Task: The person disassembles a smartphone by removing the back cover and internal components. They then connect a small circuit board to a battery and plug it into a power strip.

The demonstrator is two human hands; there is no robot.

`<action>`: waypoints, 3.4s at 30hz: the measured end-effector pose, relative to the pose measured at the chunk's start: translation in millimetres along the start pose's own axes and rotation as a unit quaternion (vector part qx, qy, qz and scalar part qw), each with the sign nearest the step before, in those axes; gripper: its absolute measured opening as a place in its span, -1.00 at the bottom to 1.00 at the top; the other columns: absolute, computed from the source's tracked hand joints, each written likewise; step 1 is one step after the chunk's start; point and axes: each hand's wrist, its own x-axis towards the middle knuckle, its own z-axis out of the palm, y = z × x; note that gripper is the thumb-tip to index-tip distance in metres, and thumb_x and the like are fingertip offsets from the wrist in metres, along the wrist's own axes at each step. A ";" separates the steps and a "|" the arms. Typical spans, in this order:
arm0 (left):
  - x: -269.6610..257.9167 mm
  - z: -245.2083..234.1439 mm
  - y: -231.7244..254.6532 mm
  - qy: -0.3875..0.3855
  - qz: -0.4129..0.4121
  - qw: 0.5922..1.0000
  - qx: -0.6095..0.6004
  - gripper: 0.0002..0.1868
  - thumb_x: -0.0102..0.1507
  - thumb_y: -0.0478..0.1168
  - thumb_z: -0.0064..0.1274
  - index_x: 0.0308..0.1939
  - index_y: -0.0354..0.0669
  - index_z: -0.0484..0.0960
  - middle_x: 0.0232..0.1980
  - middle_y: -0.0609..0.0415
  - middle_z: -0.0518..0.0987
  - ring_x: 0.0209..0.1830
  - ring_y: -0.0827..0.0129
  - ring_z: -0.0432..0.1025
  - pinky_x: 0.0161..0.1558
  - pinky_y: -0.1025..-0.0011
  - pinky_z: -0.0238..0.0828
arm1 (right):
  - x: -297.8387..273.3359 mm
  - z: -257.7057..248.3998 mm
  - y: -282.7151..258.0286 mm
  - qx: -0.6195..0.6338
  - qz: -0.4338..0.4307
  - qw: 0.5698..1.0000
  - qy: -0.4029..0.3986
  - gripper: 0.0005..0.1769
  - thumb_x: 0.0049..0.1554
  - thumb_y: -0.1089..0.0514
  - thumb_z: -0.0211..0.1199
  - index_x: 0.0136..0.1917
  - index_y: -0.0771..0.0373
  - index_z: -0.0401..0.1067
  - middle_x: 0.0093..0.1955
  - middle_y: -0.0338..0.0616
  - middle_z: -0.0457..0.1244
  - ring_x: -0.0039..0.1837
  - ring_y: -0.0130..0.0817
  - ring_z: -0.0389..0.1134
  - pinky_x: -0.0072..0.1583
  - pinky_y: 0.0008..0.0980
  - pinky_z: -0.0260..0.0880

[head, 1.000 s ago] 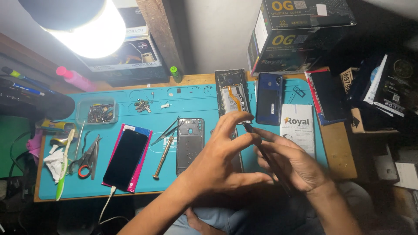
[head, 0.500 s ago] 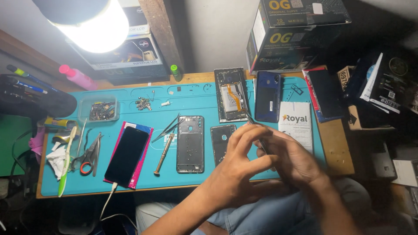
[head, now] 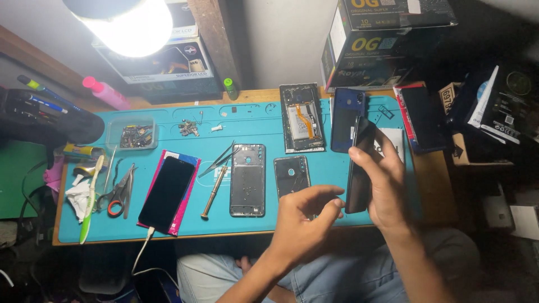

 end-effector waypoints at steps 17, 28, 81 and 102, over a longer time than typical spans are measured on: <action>10.2 -8.3 -13.3 -0.008 0.017 1.000 -0.001 -0.79 0.25 -0.34 0.10 -0.19 -0.38 0.82 -0.50 -0.19 0.70 -0.49 0.24 0.66 -0.40 0.32 0.65 | 2.6 2.2 27.7 -0.061 -0.109 0.992 -0.019 -0.11 0.16 0.12 0.51 0.63 0.37 0.21 0.07 0.18 0.39 0.09 -0.21 0.44 0.10 -0.20 0.60; 9.9 -13.5 -1.9 -0.026 0.025 0.999 -0.018 -0.80 0.25 -0.36 0.12 -0.22 -0.46 0.80 -0.50 -0.27 0.70 -0.51 0.24 0.65 -0.41 0.36 0.67 | 7.8 -6.9 41.7 -0.090 -0.134 0.987 -0.026 -0.09 0.16 0.15 0.52 0.64 0.41 0.17 0.06 0.20 0.41 0.09 -0.17 0.47 0.04 -0.28 0.60; 3.4 10.9 -12.9 0.115 0.190 0.975 -0.008 -0.62 0.19 -0.32 0.30 0.05 -0.49 0.73 -0.25 -0.35 0.75 -0.15 -0.09 0.71 -0.27 0.12 0.72 | -1.7 31.4 11.1 -0.035 0.095 0.987 0.126 -0.06 0.14 -0.35 0.49 0.61 0.09 0.32 0.41 0.14 0.30 0.50 -0.13 0.31 0.47 -0.01 0.29; 24.5 -53.0 -4.2 -0.071 -0.103 0.980 -0.152 -0.69 0.38 -0.36 0.00 0.08 -0.52 0.72 -0.21 -0.29 0.75 -0.36 0.09 0.70 -0.25 0.36 0.75 | 13.2 -51.6 4.8 -0.424 -0.225 0.813 -0.330 0.14 -0.19 0.05 0.73 0.62 0.03 0.37 0.04 -0.26 0.21 0.09 -0.37 0.26 0.20 -0.42 0.26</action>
